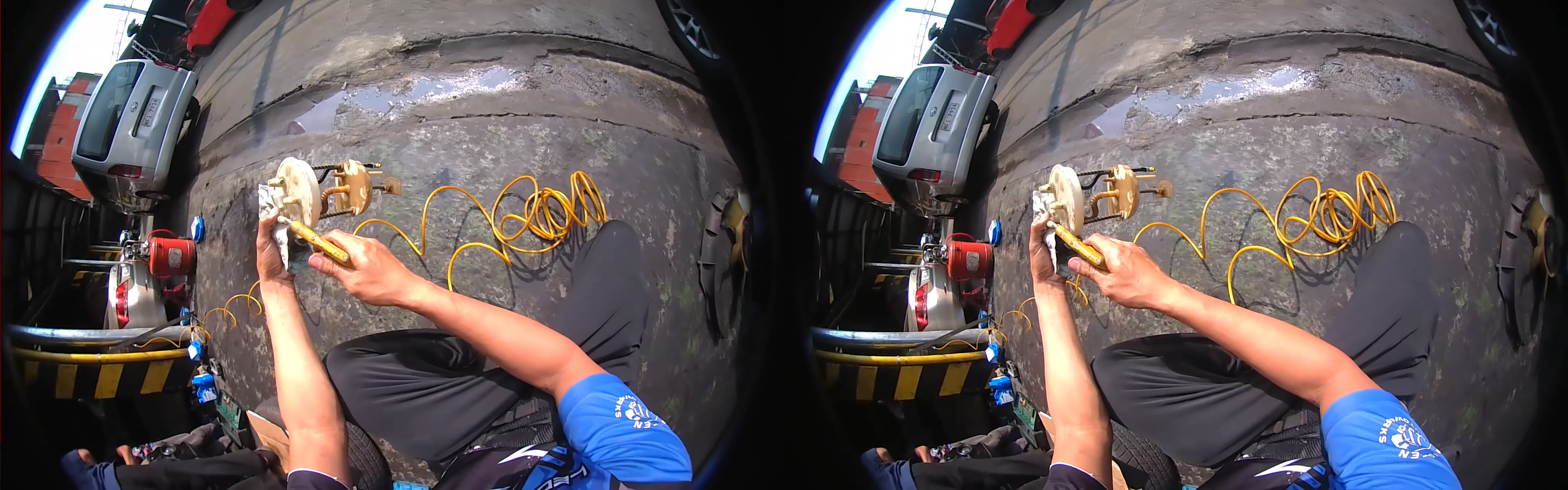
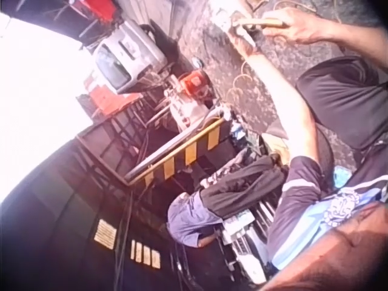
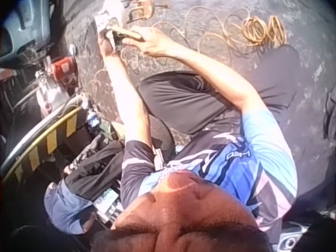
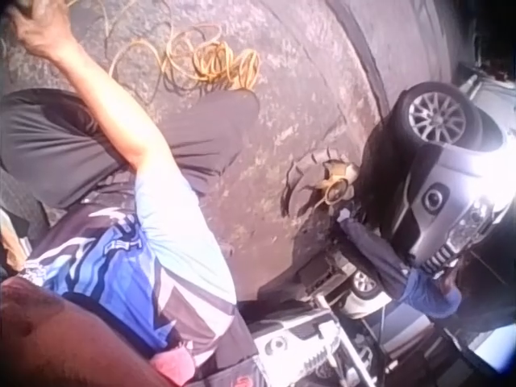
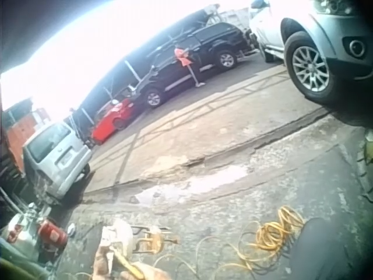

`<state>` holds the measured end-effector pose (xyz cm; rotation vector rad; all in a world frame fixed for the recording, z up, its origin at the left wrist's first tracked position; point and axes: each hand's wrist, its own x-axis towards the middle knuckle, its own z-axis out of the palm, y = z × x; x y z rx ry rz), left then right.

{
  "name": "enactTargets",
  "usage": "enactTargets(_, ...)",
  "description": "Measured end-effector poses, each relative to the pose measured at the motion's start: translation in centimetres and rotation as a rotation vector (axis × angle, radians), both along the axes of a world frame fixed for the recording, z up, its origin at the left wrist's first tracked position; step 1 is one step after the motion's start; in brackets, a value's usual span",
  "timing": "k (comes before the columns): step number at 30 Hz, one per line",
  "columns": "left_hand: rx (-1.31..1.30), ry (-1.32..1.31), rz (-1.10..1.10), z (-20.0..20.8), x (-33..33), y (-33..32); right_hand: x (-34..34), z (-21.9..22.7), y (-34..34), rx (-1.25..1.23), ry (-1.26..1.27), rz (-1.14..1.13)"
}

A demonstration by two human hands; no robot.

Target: Cleaning a fuel pump assembly with a compressed air blow gun in an auto repair shop.

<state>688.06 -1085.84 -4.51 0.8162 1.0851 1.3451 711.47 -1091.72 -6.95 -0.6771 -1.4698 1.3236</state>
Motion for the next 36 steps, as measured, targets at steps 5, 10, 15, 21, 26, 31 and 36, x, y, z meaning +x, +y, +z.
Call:
enactTargets(5,0.012,-0.021,0.031,-0.3,0.1,0.3,-0.1,-0.2,0.0,0.056,-0.033,-0.049)
enactTargets(10,0.005,-0.044,-0.016,0.0,-0.5,0.0,-0.2,0.3,-0.1,0.096,-0.032,-0.055)
enactTargets(15,0.017,-0.131,-0.022,0.4,1.0,0.3,1.3,0.3,0.0,-0.046,-0.005,0.005)
enactTargets(21,0.01,-0.104,-0.036,1.1,1.9,-0.1,1.6,1.1,0.9,-0.064,0.0,-0.007)
enactTargets(26,0.013,-0.116,-0.033,1.2,2.2,-0.1,1.8,1.4,0.7,-0.151,0.045,0.033)
enactTargets(31,0.034,-0.042,0.018,1.2,2.3,-0.1,2.3,1.5,0.8,-0.113,0.0,0.034)
enactTargets(36,0.037,-0.012,0.013,1.4,2.3,-0.3,2.5,1.6,1.0,-0.174,0.016,0.083)
